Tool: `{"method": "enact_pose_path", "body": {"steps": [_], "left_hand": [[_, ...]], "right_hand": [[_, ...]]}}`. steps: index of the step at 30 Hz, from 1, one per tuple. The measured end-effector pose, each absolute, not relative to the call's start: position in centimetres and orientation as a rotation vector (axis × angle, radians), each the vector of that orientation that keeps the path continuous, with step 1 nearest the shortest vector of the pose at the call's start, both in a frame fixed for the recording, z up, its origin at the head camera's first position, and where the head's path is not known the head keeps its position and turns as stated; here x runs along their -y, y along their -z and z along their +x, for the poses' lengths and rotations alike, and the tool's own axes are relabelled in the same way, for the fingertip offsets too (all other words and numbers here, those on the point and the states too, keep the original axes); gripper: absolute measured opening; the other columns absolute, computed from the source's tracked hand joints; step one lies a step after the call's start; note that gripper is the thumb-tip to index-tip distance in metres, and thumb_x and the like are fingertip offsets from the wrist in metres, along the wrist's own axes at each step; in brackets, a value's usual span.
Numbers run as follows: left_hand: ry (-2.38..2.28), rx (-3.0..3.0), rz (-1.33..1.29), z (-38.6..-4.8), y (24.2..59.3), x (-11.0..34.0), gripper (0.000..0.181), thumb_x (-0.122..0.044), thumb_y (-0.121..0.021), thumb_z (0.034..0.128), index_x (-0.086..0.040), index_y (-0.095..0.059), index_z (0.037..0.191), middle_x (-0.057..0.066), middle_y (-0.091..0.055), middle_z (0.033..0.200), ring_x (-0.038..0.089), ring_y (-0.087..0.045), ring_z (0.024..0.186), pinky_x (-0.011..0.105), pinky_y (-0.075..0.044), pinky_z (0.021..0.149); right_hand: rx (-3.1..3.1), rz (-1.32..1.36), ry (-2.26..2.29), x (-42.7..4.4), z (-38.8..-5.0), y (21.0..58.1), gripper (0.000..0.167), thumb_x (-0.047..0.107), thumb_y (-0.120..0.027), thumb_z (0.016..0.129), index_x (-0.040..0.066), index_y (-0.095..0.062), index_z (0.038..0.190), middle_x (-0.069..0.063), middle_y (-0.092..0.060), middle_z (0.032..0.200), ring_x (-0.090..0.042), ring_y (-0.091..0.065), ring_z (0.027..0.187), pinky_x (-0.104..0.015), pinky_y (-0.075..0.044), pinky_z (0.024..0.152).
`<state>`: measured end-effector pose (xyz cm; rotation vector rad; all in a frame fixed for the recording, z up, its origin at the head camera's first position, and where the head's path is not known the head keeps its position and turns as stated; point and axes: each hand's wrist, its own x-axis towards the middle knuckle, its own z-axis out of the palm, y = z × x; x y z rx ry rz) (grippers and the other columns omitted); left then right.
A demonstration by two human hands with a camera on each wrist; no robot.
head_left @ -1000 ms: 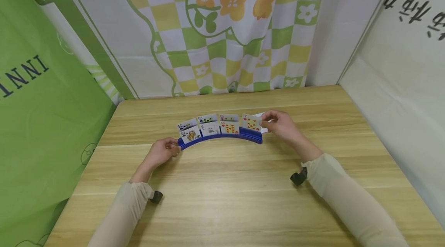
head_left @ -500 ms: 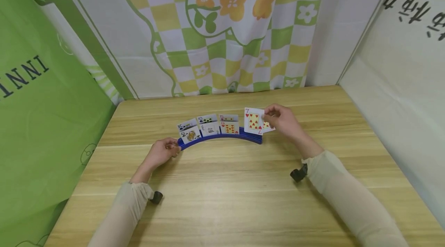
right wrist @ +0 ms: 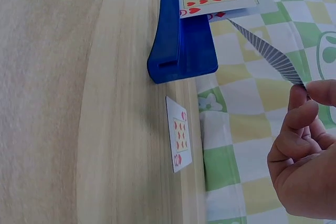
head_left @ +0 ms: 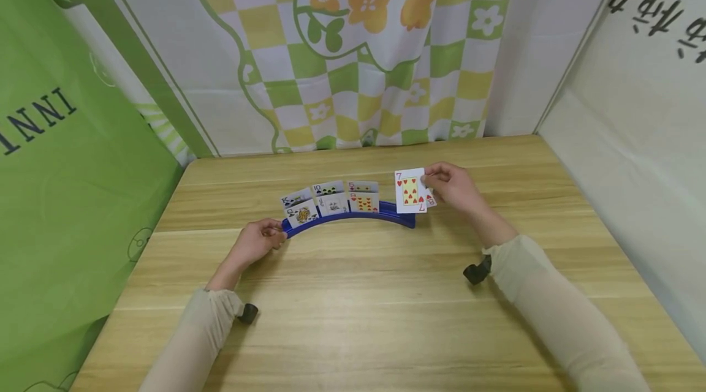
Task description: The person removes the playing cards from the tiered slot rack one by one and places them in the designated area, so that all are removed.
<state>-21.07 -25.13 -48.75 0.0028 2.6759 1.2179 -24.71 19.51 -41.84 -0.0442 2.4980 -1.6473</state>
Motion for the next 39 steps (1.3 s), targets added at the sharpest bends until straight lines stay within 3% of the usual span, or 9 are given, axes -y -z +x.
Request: {"method": "enact_pose_path", "body": {"steps": [7, 17, 32, 39], "left_hand": [[-1.209, -2.677, 0.012, -20.9, 48.5, 25.1, 0.034, -0.014, -0.068, 0.0909, 0.003, -0.064, 0.120, 0.011, -0.072, 0.093, 0.014, -0.064, 0.072, 0.025, -0.048, 0.061], [-1.227, -2.676, 0.019, -20.9, 48.7, 25.1, 0.035, -0.013, -0.069, 0.0907, 0.004, -0.064, 0.120, 0.012, -0.072, 0.093, 0.015, -0.064, 0.072, 0.025, -0.048, 0.061], [-1.202, -2.679, 0.003, -20.9, 48.9, 25.2, 0.036, -0.018, -0.070, 0.0903, 0.000, -0.065, 0.121, 0.010, -0.072, 0.094, 0.015, -0.062, 0.073, 0.026, -0.048, 0.064], [-1.203, -2.687, 0.006, -20.9, 48.9, 25.3, 0.037, -0.018, -0.070, 0.0904, 0.001, -0.065, 0.122, 0.011, -0.072, 0.094, 0.015, -0.062, 0.072, 0.026, -0.048, 0.062]], "right_hand": [[-2.466, 0.000, 1.700, -20.0, -24.9, 41.7, 0.034, 0.024, -0.060, 0.100, 0.001, -0.058, 0.126, 0.000, -0.063, 0.093, -0.005, -0.046, 0.062, -0.021, -0.042, 0.058], [-2.541, 0.051, 1.656, -20.9, -25.8, 42.1, 0.034, 0.026, -0.058, 0.101, 0.002, -0.061, 0.126, -0.004, -0.067, 0.103, -0.006, -0.049, 0.065, -0.021, -0.044, 0.061], [-2.554, 0.126, 1.616, -22.6, -27.2, 43.0, 0.039, 0.029, -0.054, 0.102, 0.002, -0.059, 0.131, -0.014, -0.062, 0.120, -0.007, -0.053, 0.077, -0.020, -0.046, 0.065], [-2.590, 0.134, 1.537, -23.5, -27.9, 43.7, 0.041, 0.030, -0.051, 0.104, 0.002, -0.057, 0.134, -0.019, -0.060, 0.131, -0.019, -0.056, 0.097, -0.025, -0.051, 0.077]]}}
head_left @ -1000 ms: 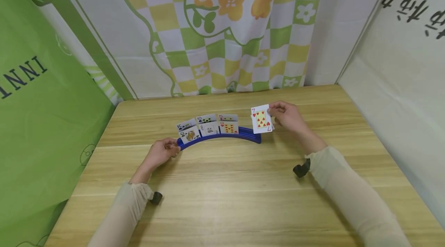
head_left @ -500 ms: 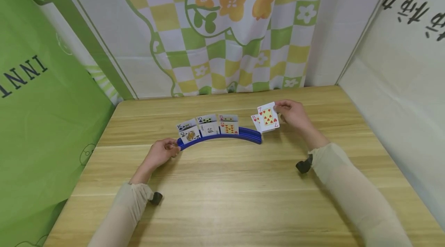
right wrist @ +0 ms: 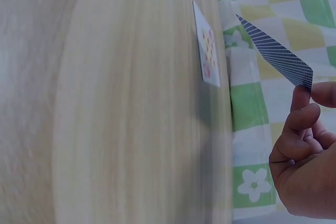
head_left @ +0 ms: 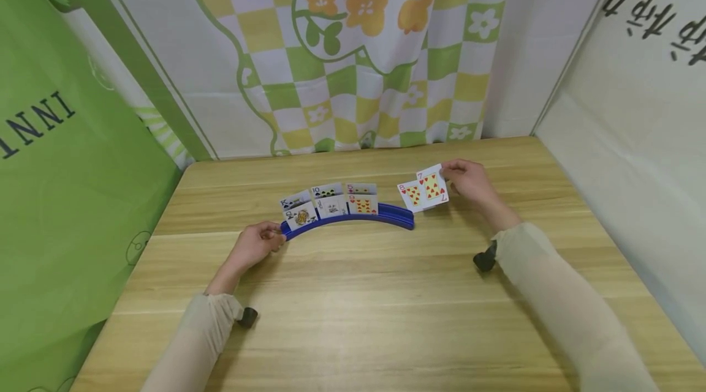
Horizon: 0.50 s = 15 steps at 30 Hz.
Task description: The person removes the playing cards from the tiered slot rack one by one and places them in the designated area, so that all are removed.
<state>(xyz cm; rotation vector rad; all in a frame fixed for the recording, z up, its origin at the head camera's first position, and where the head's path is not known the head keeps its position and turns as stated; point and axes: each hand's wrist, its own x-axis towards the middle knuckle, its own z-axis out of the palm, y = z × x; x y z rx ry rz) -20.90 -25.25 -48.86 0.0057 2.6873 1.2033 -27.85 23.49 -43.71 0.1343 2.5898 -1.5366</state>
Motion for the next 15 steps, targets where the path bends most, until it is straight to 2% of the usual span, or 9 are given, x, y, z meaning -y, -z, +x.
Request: {"method": "enact_pose_path", "body": {"steps": [8, 15], "left_hand": [[-1.197, -2.693, 0.004, -21.0, 48.9, 25.3, 0.035, -0.018, -0.069, 0.0912, 0.001, -0.065, 0.121, 0.010, -0.073, 0.094, 0.015, -0.063, 0.071, 0.026, -0.048, 0.063], [-1.189, -2.697, 0.005, -20.9, 48.9, 25.2, 0.036, -0.018, -0.069, 0.0916, 0.001, -0.065, 0.122, 0.011, -0.072, 0.095, 0.014, -0.063, 0.073, 0.026, -0.048, 0.065]], "right_hand": [[-2.621, 0.151, 1.520, -24.2, -28.7, 44.4, 0.038, 0.024, -0.053, 0.102, -0.001, -0.059, 0.130, -0.021, -0.062, 0.125, -0.012, -0.056, 0.080, -0.022, -0.049, 0.068], [-2.625, 0.151, 1.521, -24.5, -29.3, 45.0, 0.037, 0.021, -0.054, 0.100, -0.003, -0.060, 0.129, -0.022, -0.063, 0.122, -0.017, -0.058, 0.084, -0.028, -0.053, 0.072]]}}
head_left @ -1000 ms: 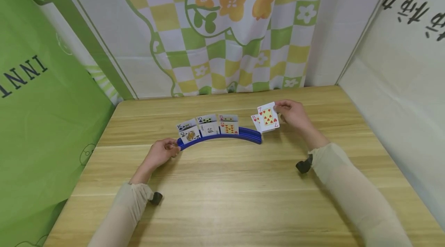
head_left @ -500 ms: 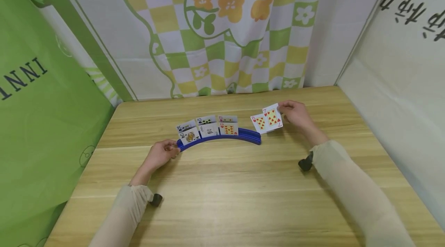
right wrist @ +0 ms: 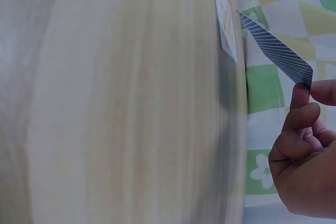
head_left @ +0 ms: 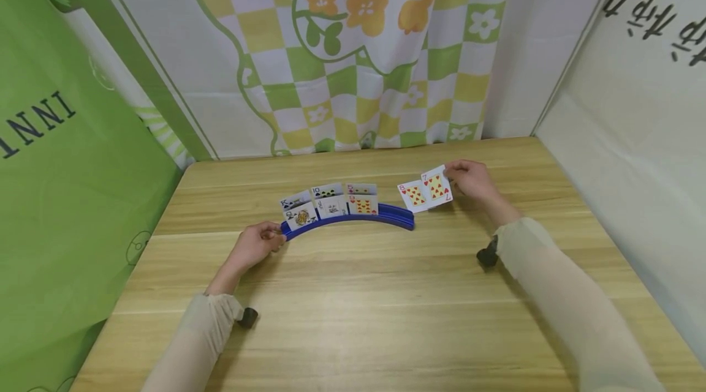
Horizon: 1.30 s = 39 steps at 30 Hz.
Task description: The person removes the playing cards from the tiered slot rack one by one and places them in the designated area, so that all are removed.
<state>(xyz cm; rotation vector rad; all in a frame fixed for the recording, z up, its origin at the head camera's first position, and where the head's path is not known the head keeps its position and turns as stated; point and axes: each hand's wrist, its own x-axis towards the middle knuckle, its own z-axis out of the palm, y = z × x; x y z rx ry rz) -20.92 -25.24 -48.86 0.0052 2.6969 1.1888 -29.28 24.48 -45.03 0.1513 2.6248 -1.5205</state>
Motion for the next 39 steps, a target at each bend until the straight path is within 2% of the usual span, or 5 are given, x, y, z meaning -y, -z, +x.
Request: {"method": "enact_pose_path", "body": {"steps": [7, 15, 23, 33, 39], "left_hand": [[-1.185, -2.698, 0.002, -20.9, 48.7, 25.2, 0.037, -0.018, -0.069, 0.0912, 0.001, -0.064, 0.122, 0.011, -0.072, 0.096, 0.015, -0.064, 0.075, 0.027, -0.049, 0.067], [-1.175, -2.706, 0.005, -20.9, 48.6, 25.1, 0.036, -0.018, -0.069, 0.0913, 0.001, -0.064, 0.122, 0.010, -0.072, 0.095, 0.015, -0.063, 0.073, 0.027, -0.048, 0.066], [-1.185, -2.700, -0.013, -20.9, 48.8, 25.0, 0.035, -0.017, -0.070, 0.0908, 0.001, -0.065, 0.121, 0.011, -0.072, 0.095, 0.015, -0.062, 0.075, 0.026, -0.049, 0.065], [-1.186, -2.710, -0.005, -20.7, 48.7, 25.1, 0.036, -0.017, -0.069, 0.0917, 0.002, -0.064, 0.122, 0.012, -0.071, 0.095, 0.014, -0.063, 0.075, 0.026, -0.048, 0.065], [-1.177, -2.707, -0.007, -20.8, 48.7, 25.1, 0.036, -0.018, -0.068, 0.0923, 0.001, -0.064, 0.122, 0.011, -0.071, 0.096, 0.015, -0.063, 0.076, 0.027, -0.049, 0.067]], "right_hand": [[-2.697, 0.133, 1.389, -24.7, -29.4, 45.4, 0.038, 0.022, -0.054, 0.101, -0.004, -0.060, 0.128, -0.024, -0.063, 0.122, -0.020, -0.057, 0.092, -0.024, -0.047, 0.073], [-2.735, 0.139, 1.338, -25.2, -30.1, 46.4, 0.037, 0.020, -0.053, 0.100, -0.006, -0.061, 0.126, -0.028, -0.059, 0.131, -0.037, -0.053, 0.120, -0.044, -0.043, 0.099], [-2.759, 0.157, 1.212, -25.8, -30.5, 46.9, 0.037, 0.021, -0.053, 0.100, -0.005, -0.062, 0.124, -0.027, -0.060, 0.129, -0.033, -0.055, 0.112, -0.034, -0.044, 0.085], [-2.804, 0.136, 1.095, -26.5, -30.4, 47.0, 0.038, 0.024, -0.053, 0.100, -0.003, -0.064, 0.124, -0.027, -0.061, 0.131, -0.035, -0.056, 0.112, -0.039, -0.046, 0.088], [-2.804, 0.136, 1.092, -26.9, -30.3, 47.1, 0.036, 0.023, -0.053, 0.099, -0.003, -0.065, 0.120, -0.025, -0.064, 0.124, -0.031, -0.057, 0.103, -0.030, -0.044, 0.077]]}}
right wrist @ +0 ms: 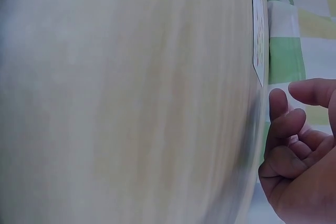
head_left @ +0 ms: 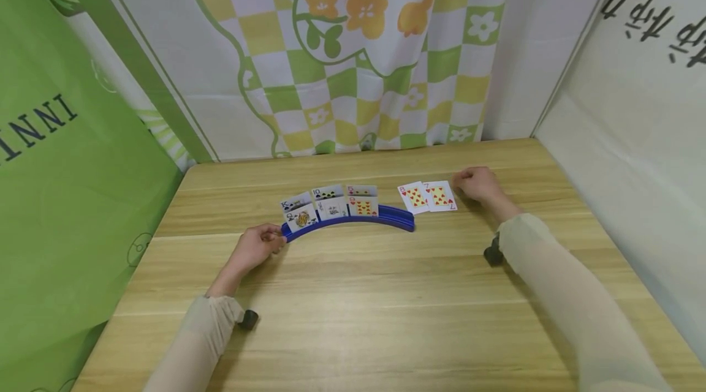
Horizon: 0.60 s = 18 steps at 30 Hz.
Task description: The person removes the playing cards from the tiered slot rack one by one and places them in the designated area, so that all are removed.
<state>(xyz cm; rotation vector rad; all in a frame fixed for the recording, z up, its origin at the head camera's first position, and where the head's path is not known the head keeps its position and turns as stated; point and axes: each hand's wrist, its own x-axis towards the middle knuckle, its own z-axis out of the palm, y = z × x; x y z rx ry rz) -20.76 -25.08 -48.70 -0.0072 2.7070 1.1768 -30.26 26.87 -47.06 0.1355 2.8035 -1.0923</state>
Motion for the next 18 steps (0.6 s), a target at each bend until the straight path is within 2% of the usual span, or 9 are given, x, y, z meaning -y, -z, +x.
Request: {"method": "enact_pose_path", "body": {"steps": [4, 8, 13, 15, 18], "left_hand": [[-1.176, -2.709, -0.006, -20.73, 48.68, 25.06, 0.036, -0.019, -0.069, 0.0920, 0.001, -0.064, 0.122, 0.012, -0.071, 0.096, 0.015, -0.063, 0.075, 0.026, -0.049, 0.066], [-1.177, -2.708, -0.001, -20.75, 48.73, 25.09, 0.036, -0.018, -0.069, 0.0920, 0.002, -0.064, 0.122, 0.013, -0.071, 0.096, 0.015, -0.063, 0.075, 0.025, -0.049, 0.064], [-1.180, -2.705, -0.013, -20.70, 48.68, 25.06, 0.036, -0.017, -0.069, 0.0921, 0.002, -0.064, 0.122, 0.012, -0.071, 0.097, 0.015, -0.063, 0.075, 0.026, -0.049, 0.066], [-1.186, -2.703, -0.013, -20.71, 48.70, 25.04, 0.036, -0.017, -0.068, 0.0922, 0.002, -0.064, 0.123, 0.012, -0.071, 0.097, 0.015, -0.064, 0.075, 0.026, -0.049, 0.066], [-1.192, -2.703, -0.005, -20.80, 48.81, 25.06, 0.037, -0.017, -0.068, 0.0925, 0.003, -0.063, 0.123, 0.013, -0.072, 0.097, 0.015, -0.064, 0.076, 0.026, -0.049, 0.065]], "right_hand": [[-2.787, 0.142, 1.114, -26.90, -30.05, 46.81, 0.036, 0.024, -0.053, 0.099, -0.002, -0.065, 0.121, -0.024, -0.063, 0.122, -0.029, -0.055, 0.100, -0.028, -0.043, 0.074], [-2.766, 0.145, 1.150, -26.81, -29.78, 46.52, 0.036, 0.025, -0.053, 0.100, -0.001, -0.064, 0.122, -0.024, -0.064, 0.123, -0.028, -0.055, 0.102, -0.029, -0.043, 0.077], [-2.723, 0.147, 1.202, -26.64, -29.69, 46.31, 0.038, 0.027, -0.052, 0.101, -0.001, -0.063, 0.124, -0.024, -0.063, 0.127, -0.032, -0.055, 0.112, -0.035, -0.045, 0.089], [-2.702, 0.143, 1.229, -26.55, -29.67, 46.22, 0.038, 0.026, -0.052, 0.101, -0.002, -0.062, 0.124, -0.024, -0.063, 0.126, -0.029, -0.058, 0.108, -0.033, -0.047, 0.088], [-2.655, 0.142, 1.294, -26.45, -29.59, 46.09, 0.037, 0.025, -0.053, 0.101, -0.003, -0.062, 0.124, -0.020, -0.067, 0.114, -0.020, -0.060, 0.092, -0.028, -0.049, 0.078]]}}
